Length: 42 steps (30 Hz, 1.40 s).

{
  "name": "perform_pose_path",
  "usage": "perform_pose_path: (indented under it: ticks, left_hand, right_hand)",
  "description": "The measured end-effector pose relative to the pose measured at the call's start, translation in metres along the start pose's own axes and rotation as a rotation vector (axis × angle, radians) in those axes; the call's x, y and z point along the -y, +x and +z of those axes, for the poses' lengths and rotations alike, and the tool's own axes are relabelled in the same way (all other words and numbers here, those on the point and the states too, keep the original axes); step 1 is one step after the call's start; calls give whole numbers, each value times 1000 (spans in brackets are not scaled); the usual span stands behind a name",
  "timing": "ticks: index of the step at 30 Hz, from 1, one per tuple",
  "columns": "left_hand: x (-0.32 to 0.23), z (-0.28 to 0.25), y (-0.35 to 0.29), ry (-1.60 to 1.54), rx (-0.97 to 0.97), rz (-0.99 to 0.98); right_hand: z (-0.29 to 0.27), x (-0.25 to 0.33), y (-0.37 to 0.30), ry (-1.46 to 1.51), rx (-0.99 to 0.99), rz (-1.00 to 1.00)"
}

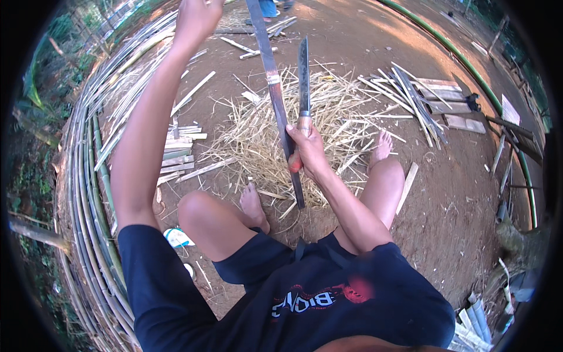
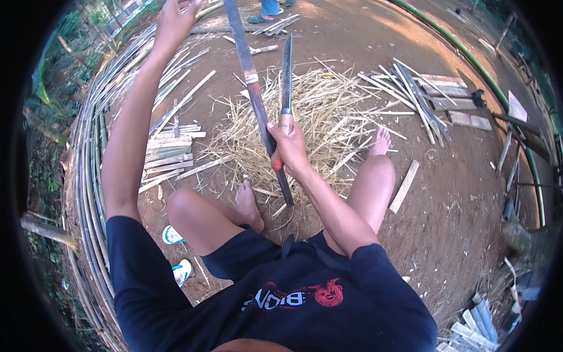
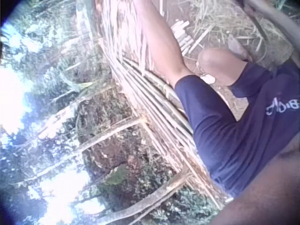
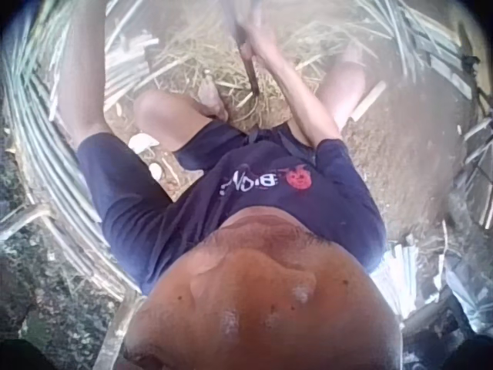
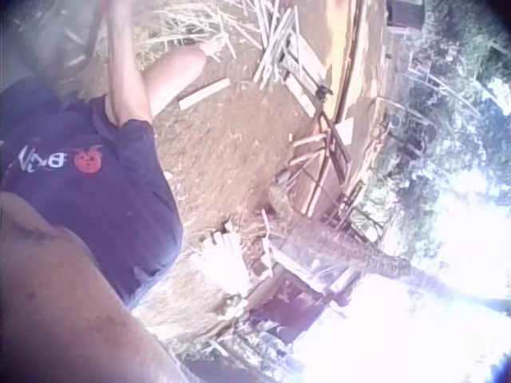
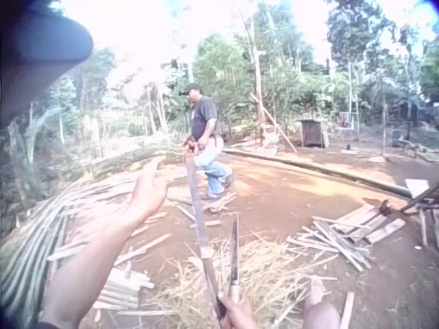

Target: The person sits on the ground and uses a machete to split long bamboo stalks into thin strips. They hold the bamboo with one hand and strike it with the machete to separate the fibers, accumulating a pile of split bamboo on the ground.

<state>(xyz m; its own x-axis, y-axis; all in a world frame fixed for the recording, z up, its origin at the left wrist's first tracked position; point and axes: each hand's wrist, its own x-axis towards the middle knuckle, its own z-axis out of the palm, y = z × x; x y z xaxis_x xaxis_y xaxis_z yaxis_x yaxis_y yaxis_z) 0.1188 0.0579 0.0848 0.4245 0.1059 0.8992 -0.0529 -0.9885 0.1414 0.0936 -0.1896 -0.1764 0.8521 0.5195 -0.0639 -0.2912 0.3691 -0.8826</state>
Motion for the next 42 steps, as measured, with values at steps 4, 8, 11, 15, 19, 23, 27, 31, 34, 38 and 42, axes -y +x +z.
perform_pose_path:
  ticks: [4,8,11,15,19,23,27,31,34,38,42]
  left_hand:
    - [-85,-26,-151,-191,683,263]
    - [-150,-71,-254,-300,1090,646]
    - [-156,-63,-282,-234,1070,818]
    - [-141,-52,-288,-287,1197,815]
    - [-133,-52,-253,-228,1071,629]
    - [-96,-46,-213,-661,959,110]
    - [-89,-58,-159,-471,948,-529]
    - [-58,-79,-125,-592,820,-524]
    - [-42,-86,-118,-551,853,-541]
    - [-18,-84,-118,-562,840,-580]
    - [-8,-71,-140,-640,648,-727]
  right_hand:
    - [-25,-7,27,85,-165,125]
    - [-36,-25,48,249,-132,340]
    - [-39,-35,47,356,-109,358]
    - [-48,-34,36,460,-28,539]
    - [-54,-27,32,393,-36,528]
    - [-51,-8,21,372,-73,453]
    - [-65,-4,10,382,-192,395]
    - [-76,4,3,321,-141,286]
    - [-67,7,-10,98,-87,196]
    - [-59,11,-21,-211,-48,84]
    - [-49,-1,-27,-434,-15,26]
